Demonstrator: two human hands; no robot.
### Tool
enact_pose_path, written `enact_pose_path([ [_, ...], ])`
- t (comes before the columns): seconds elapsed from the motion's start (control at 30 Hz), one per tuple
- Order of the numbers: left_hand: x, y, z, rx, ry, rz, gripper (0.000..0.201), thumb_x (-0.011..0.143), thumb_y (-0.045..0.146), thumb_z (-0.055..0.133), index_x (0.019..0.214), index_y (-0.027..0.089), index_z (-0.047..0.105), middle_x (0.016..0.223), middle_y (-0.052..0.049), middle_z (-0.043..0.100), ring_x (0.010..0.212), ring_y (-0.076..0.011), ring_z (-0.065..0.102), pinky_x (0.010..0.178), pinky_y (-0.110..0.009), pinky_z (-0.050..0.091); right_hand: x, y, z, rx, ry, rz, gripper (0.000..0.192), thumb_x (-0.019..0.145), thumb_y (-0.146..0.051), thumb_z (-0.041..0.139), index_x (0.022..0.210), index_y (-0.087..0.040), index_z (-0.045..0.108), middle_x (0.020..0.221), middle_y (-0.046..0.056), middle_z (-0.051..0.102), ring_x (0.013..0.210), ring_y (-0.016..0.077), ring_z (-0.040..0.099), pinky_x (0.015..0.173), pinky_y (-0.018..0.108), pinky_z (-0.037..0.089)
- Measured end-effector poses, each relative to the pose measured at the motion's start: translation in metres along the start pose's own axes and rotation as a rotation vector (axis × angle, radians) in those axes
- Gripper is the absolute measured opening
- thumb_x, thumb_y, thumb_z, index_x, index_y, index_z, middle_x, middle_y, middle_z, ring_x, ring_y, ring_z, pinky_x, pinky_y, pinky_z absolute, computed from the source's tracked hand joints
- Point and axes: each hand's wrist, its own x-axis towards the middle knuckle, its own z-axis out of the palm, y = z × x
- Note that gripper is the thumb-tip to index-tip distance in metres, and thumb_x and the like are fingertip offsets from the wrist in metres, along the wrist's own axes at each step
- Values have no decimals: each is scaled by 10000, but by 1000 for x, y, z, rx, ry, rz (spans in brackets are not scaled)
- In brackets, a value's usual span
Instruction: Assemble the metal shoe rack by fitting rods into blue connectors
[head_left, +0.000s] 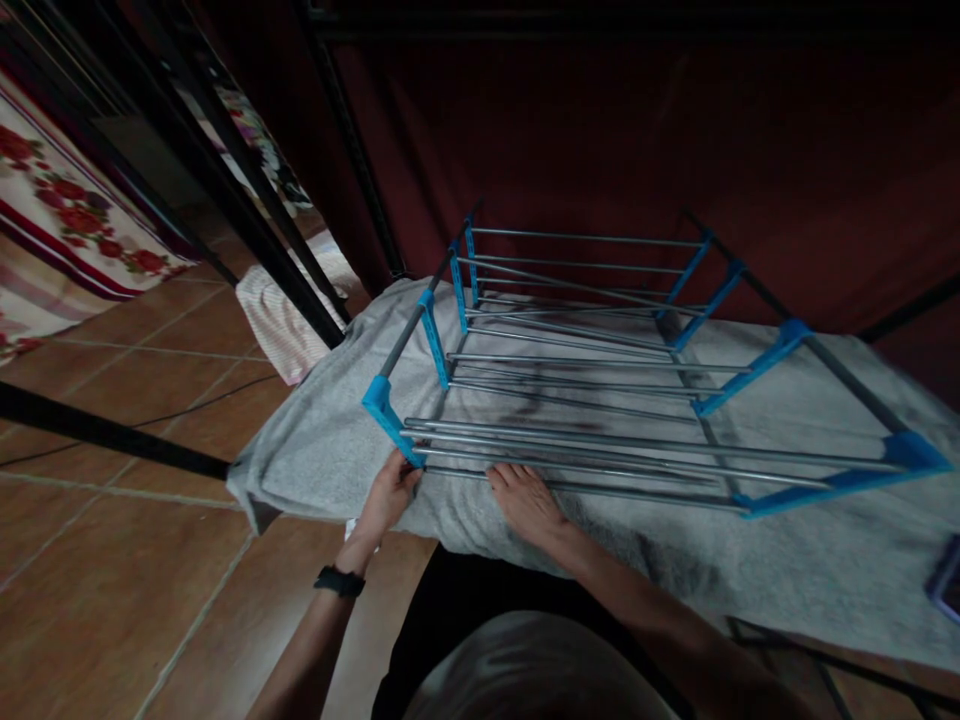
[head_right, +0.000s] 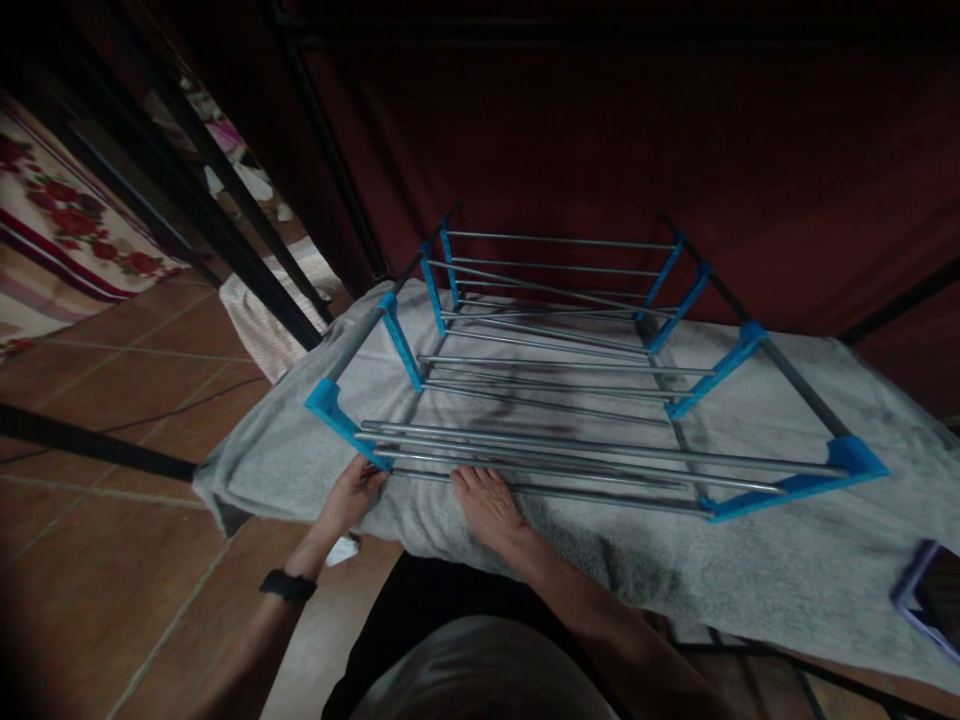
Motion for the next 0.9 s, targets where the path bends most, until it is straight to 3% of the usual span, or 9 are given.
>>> enact_pose_path([
  [0.13, 5, -6, 0, 44, 23, 23, 349, 792, 294, 597, 1122, 190, 643, 1153, -114, 693, 1071, -275, 670, 1001, -486, 539, 3, 6, 1, 24, -80, 90, 413, 962, -45, 390, 1280, -192, 609, 1252, 109, 661, 1095, 248, 641, 944, 393, 494],
  [0.33, 6, -5, 3, 106, 46, 60, 325, 803, 300, 586, 1099, 182, 646, 1157, -118, 677, 1082, -284, 658, 997, -488, 540, 5, 9, -4, 105, -70, 104, 487, 968, -53, 351, 1351, -222, 601, 1362, 102, 638, 1148, 243, 651, 990, 377, 493],
  [0.63, 7, 8, -1, 131, 34, 47, 181, 783, 290, 606, 937, 203, 641, 963, -72, 704, 870, -241, 695, 843, -406, 593, 3, 13, 6, 135, -65, 90, 580, 946, -48, 347, 1446, -256, 555, 1481, 61, 579, 1269, 230, 610, 1090, 396, 474],
  [0.9, 9, 4, -2, 147, 11, 62, 203, 778, 297, 613, 949, 200, 664, 1018, -90, 709, 976, -264, 688, 910, -441, 582, 3, 19, 4, 130, -92, 67, 615, 940, -43, 348, 1495, -250, 511, 1514, 51, 552, 1320, 224, 578, 1124, 394, 456],
])
